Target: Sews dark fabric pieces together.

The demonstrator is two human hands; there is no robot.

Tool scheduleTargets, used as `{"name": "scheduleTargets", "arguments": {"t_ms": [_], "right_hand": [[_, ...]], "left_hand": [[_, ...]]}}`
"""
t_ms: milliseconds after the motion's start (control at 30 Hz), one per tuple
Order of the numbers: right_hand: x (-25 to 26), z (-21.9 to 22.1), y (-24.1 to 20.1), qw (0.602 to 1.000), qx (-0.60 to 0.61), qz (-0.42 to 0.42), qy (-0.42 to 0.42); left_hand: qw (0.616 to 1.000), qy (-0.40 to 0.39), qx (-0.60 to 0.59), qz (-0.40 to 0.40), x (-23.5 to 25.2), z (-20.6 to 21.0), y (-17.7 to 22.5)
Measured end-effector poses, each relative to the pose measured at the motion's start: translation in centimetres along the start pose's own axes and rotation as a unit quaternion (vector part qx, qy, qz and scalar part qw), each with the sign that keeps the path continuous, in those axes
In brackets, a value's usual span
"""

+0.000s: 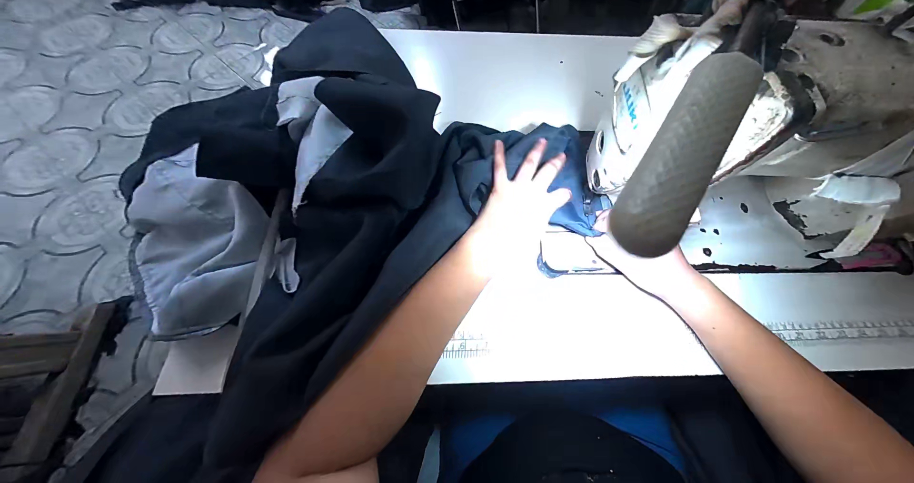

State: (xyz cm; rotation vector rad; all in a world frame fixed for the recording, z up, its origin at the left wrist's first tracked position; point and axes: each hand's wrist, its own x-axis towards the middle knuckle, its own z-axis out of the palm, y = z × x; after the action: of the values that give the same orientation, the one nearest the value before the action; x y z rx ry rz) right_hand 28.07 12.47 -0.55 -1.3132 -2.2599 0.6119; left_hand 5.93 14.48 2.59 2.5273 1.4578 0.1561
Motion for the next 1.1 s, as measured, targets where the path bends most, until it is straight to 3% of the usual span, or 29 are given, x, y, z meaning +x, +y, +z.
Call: {"name": "scheduleTargets", "arguments": {"t_ms": [67,167,233,367,433,533,600,800,933,1100], "right_hand": [[-0.3,0.7,0.0,0.997,-0.043,-0.062,0.007],[-1.1,1.3,-1.5,0.968,-0.097,-0.228,0.036],[-2.2,1.8,-2.1,0.954,-0.110,-0.274,0.061],[-5.3,2.0,-2.1,0.971,-0.127,-0.181,0.093],[-6.2,2.0,-1.9,0.975,-0.121,-0.164,0.093],[-6.9,2.2,-2.1,0.973,-0.125,-0.164,0.100],[-7.1,2.2,-2.3,0.973,-0.125,-0.161,0.105],[-4.5,0.5,-1.5,0.977,-0.118,-0.171,0.039],[-2.6,0.3,-0.8,0.973,-0.129,-0.189,0.041],[-1.3,0.1,-1.0,0.967,-0.153,-0.198,0.034]], "left_hand": [[0.998,-0.024,-0.010,-0.063,-0.7,-2.8,0.7],[0.990,0.075,-0.108,0.045,-1.2,-1.1,-1.0],[0.989,0.062,-0.123,0.049,-1.3,0.1,-1.0],[0.997,0.056,-0.044,0.016,-1.7,0.8,0.1],[0.986,0.118,-0.011,0.118,-2.8,1.6,1.9],[0.975,0.085,-0.046,0.202,-4.3,2.0,3.4],[0.979,0.030,-0.064,0.189,-4.5,1.2,3.1],[0.983,0.079,-0.048,0.160,-3.6,2.5,1.9],[0.979,0.136,-0.018,0.151,-2.6,2.8,1.0],[0.978,0.142,-0.020,0.149,-1.7,3.4,-0.5]]}}
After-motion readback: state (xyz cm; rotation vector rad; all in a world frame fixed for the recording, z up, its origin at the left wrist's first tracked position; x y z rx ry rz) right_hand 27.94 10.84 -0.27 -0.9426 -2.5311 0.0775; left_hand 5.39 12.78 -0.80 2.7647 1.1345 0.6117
